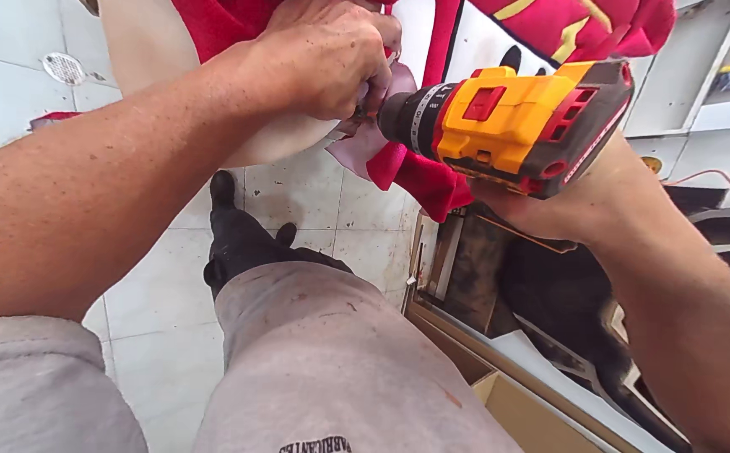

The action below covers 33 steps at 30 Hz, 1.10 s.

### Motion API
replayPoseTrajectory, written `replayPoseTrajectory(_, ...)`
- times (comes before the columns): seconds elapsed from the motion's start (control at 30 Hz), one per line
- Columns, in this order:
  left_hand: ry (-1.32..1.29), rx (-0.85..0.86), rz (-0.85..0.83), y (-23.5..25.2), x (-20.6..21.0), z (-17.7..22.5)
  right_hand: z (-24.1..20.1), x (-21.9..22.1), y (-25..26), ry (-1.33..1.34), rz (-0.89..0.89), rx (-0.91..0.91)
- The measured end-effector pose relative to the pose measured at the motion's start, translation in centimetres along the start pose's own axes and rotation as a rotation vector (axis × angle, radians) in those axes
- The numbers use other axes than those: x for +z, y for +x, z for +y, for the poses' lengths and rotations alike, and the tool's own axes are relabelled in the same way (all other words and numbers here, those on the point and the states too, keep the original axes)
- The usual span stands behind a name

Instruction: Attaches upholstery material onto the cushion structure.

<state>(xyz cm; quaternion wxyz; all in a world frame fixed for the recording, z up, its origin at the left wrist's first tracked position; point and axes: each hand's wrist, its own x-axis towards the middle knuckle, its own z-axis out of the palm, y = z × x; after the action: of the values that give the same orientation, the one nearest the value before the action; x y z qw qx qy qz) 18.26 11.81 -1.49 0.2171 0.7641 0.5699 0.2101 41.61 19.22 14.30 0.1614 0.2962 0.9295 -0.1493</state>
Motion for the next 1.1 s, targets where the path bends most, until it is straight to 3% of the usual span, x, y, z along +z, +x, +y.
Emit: replayPoseTrajectory(1.1,-0.015,0.100,0.059,0.1,1.2,-1.2,-0.3,1.2,1.9,-0.152,-0.039,0.007)
